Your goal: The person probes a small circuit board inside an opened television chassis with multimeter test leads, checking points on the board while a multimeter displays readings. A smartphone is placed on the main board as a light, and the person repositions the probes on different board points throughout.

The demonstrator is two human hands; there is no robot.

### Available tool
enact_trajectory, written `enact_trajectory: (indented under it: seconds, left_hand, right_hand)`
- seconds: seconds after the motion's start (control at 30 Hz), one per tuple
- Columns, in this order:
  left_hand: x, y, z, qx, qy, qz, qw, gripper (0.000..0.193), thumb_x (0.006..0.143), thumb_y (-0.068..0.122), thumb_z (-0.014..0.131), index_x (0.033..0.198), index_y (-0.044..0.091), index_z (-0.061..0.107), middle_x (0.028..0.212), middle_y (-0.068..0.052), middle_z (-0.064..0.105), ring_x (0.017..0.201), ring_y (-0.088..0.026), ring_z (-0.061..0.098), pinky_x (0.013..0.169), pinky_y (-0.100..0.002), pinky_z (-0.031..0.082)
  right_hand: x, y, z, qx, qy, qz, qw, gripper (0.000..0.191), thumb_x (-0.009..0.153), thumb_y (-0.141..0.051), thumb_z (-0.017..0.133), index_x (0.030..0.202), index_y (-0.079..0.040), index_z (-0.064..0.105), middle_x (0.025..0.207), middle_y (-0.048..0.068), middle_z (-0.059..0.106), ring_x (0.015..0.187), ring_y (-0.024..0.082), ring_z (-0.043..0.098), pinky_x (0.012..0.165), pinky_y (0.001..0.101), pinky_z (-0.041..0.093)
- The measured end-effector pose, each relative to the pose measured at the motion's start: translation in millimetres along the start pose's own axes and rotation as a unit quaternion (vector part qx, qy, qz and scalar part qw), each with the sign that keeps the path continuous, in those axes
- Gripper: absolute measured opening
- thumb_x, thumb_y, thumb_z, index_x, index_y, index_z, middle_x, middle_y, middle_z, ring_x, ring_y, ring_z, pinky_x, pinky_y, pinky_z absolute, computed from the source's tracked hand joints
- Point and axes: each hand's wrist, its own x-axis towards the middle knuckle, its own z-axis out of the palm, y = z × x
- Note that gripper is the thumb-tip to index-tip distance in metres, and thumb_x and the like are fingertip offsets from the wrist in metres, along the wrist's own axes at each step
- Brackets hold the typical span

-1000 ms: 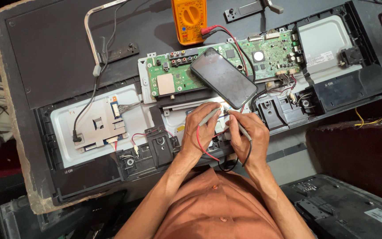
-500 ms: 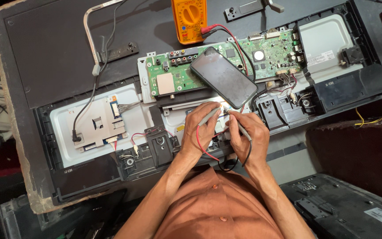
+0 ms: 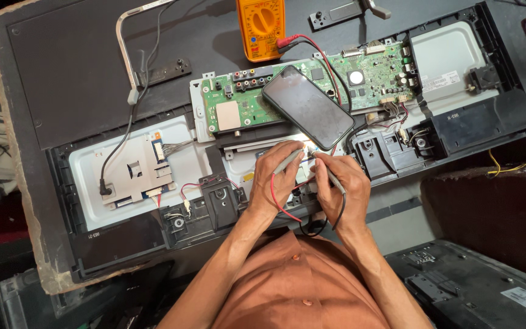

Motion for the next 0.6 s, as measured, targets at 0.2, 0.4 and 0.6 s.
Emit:
enact_trajectory:
  seconds: [0.2,0.4,0.6]
  left_hand:
    - [-0.5,-1.2,-0.2,-0.002,-0.002,0.005,1.000,0.022,0.097,0.012,0.068,0.111,-0.004,0.070,0.113,-0.020,0.075,0.106,-0.036,0.074,0.092,-0.038,0.057]
    - [-0.4,1.0,0.8,-0.006,0.002,-0.003,1.000,0.023,0.097,0.013,0.068,0.112,-0.004,0.070,0.114,-0.019,0.074,0.105,-0.035,0.074,0.091,-0.037,0.057]
    - [-0.6,3.7,-0.4,-0.008,-0.001,-0.009,1.000,0.024,0.096,0.013,0.068,0.112,-0.004,0.070,0.115,-0.019,0.074,0.107,-0.035,0.073,0.092,-0.037,0.056]
  right_hand:
    - [0.0,0.5,0.4,-0.004,0.001,-0.006,1.000,0.014,0.096,-0.006,0.070,0.108,-0.001,0.077,0.086,0.009,0.075,0.081,0.023,0.071,0.073,0.0336,0.055]
    - [0.1,-0.8,-0.2,-0.002,0.000,0.002,1.000,0.014,0.096,-0.007,0.070,0.107,-0.002,0.077,0.086,0.009,0.075,0.080,0.023,0.071,0.072,0.0335,0.055]
    - [0.5,-1.6,-1.0,-0.006,-0.004,-0.004,1.000,0.014,0.096,-0.007,0.070,0.107,-0.001,0.077,0.085,0.009,0.076,0.082,0.023,0.071,0.073,0.0340,0.055]
